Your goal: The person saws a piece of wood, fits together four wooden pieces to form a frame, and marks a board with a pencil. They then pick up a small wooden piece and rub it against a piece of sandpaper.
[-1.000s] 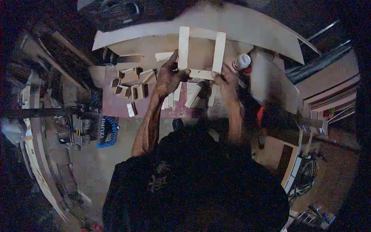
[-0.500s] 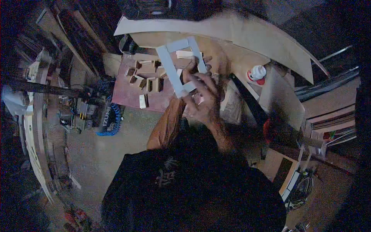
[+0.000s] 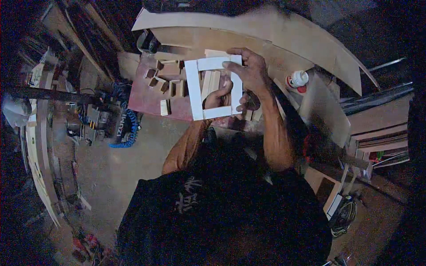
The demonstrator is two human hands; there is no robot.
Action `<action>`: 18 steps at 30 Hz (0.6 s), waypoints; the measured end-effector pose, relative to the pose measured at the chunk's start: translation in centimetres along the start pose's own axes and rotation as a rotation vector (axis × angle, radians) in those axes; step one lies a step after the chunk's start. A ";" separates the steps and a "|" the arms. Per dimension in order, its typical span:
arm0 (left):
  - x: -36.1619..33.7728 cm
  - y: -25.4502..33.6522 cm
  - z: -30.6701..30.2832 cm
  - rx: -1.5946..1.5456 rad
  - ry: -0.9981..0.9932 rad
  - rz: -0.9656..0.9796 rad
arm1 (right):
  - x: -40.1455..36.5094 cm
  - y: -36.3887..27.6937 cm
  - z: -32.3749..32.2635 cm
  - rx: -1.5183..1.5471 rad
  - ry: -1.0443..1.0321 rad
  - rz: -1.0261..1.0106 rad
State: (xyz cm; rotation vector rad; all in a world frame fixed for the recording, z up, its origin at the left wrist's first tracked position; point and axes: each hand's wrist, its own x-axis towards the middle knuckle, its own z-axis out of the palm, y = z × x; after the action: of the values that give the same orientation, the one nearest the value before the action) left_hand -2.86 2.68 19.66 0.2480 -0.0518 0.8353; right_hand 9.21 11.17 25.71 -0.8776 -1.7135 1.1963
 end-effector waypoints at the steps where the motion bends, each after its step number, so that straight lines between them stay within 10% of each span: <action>1: 0.0 0.0 -0.2 0.031 -0.007 0.014 | 0.1 -0.2 -0.1 -0.137 -0.004 0.051; 3: 0.1 -0.1 -1.1 0.105 -0.022 0.056 | 0.5 -0.8 -0.4 -0.412 -0.015 0.154; 9: 0.0 0.1 -3.0 0.190 -0.023 0.101 | -0.7 -0.5 -0.8 0.192 0.079 0.242; 18: 0.6 0.2 -4.8 0.176 0.020 0.078 | -1.1 -0.2 -1.5 -0.232 0.143 -0.003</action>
State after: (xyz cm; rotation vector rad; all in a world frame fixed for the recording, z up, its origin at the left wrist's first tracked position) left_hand -2.84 4.33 15.14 0.4051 0.0317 0.9206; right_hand 11.00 10.67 25.91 -1.0721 -1.7575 0.9202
